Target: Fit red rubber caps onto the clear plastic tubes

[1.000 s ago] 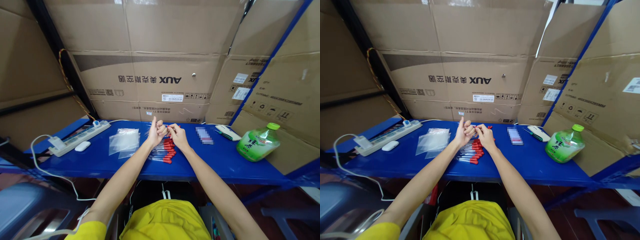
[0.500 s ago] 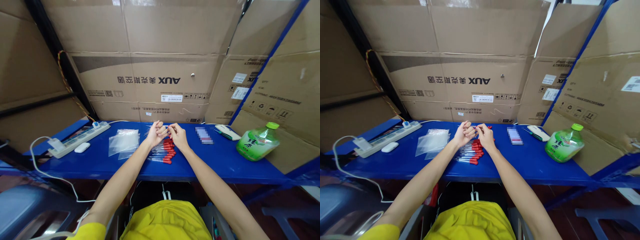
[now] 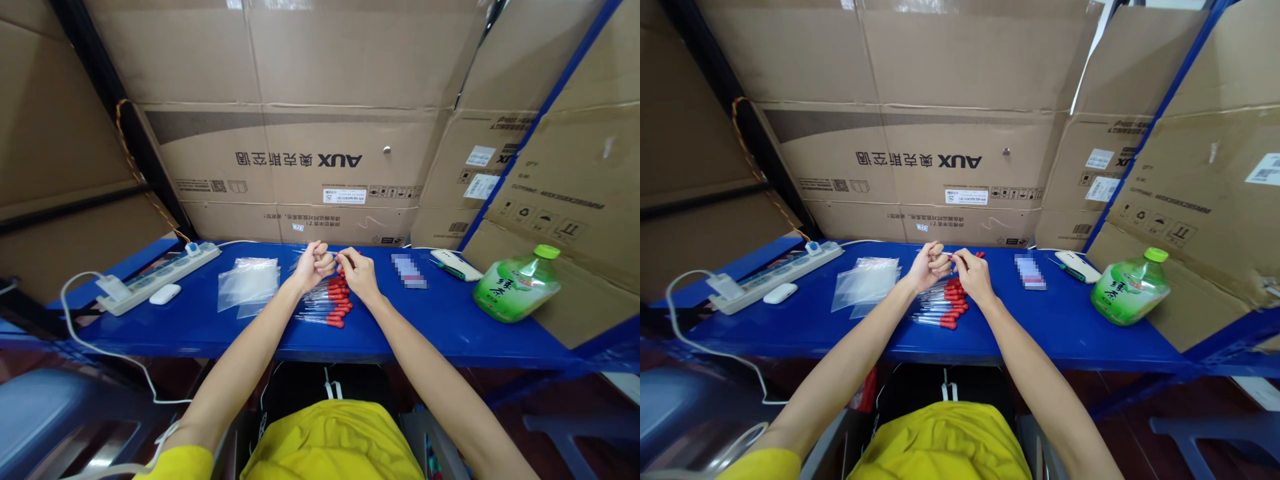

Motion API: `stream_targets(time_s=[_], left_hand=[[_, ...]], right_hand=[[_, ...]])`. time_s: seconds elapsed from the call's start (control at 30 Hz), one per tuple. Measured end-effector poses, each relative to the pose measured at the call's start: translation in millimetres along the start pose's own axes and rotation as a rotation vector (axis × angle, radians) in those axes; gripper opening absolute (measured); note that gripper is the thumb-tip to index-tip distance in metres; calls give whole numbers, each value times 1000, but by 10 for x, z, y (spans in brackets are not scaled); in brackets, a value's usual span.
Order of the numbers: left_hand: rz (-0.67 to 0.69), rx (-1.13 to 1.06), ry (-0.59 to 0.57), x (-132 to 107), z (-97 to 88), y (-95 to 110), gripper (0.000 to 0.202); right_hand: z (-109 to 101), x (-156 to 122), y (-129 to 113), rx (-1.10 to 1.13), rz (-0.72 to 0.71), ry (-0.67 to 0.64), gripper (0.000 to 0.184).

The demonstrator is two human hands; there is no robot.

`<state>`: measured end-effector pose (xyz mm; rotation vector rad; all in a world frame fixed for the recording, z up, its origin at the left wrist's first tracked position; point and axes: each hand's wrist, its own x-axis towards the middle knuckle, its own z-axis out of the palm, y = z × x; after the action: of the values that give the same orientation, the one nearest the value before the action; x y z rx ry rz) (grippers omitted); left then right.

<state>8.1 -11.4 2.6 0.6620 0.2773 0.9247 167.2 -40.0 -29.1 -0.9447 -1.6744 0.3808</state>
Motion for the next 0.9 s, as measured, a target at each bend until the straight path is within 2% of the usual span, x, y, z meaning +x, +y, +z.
stream_targets(time_s=[0.17,0.33,0.57,0.7,0.9], left_hand=[[-35,3,22,16,-45,21,46],[-48,15,15,23,-66,26,45],[-73,17,12,28,-103,50,45],[-58,7,-5,28,-98,36,44],[64,-9,-45,11,-47,0,47]], right_hand=[[-21,-9,26,-61,4,-44,32],[11,-7,48,-6,-5,-28,29],[-17,9,113,-92,-82,-56,31],[-23,35,92,66,3,-52,32],[19,66,1,334,145,1,33]])
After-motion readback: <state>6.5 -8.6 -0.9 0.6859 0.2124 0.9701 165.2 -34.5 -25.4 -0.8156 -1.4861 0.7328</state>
